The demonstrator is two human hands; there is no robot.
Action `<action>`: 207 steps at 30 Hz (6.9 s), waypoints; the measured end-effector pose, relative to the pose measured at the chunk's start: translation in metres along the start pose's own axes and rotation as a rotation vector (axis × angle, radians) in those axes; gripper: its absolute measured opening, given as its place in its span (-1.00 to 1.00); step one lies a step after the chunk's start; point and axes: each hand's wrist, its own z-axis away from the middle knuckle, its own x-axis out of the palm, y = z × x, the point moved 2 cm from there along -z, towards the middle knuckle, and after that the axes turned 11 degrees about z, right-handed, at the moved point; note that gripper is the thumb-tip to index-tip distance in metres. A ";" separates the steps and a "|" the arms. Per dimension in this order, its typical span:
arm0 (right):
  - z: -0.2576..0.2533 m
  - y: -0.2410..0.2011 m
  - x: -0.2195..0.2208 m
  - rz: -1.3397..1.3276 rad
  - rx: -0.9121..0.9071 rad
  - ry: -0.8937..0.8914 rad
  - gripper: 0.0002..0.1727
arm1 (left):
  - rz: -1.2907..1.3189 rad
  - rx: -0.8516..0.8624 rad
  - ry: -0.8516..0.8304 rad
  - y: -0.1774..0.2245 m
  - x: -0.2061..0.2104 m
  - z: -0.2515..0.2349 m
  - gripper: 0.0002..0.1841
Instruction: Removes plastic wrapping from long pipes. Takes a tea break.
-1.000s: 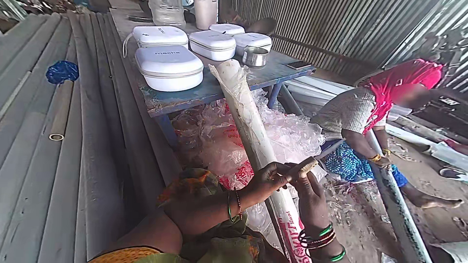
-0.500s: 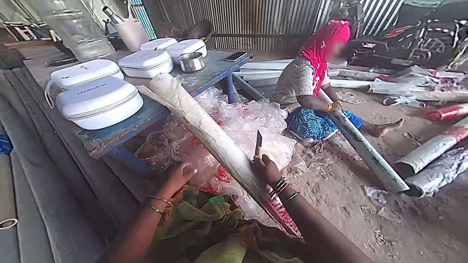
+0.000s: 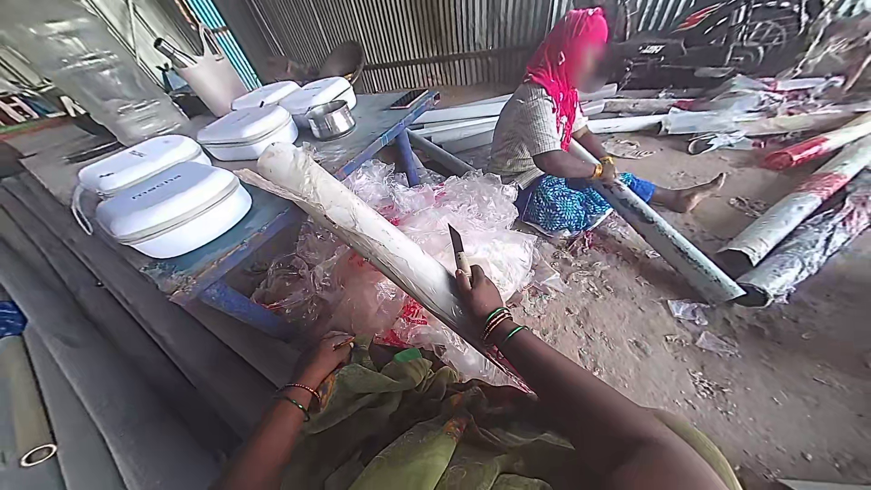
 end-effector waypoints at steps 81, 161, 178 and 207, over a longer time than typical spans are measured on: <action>-0.008 -0.220 -0.008 1.028 -0.931 0.565 -0.53 | 0.644 0.412 0.397 0.108 -0.101 -0.035 -0.58; -0.039 -0.240 0.024 0.119 -0.593 0.221 -0.56 | 0.471 0.363 0.318 0.110 -0.110 -0.022 -0.59; -0.030 -0.196 -0.009 0.238 -0.649 0.233 -0.53 | 0.504 0.289 0.415 0.108 -0.101 -0.028 -0.53; -0.004 -0.163 -0.017 0.539 -0.768 0.411 -0.62 | 0.723 0.360 0.144 0.124 -0.073 -0.031 -0.54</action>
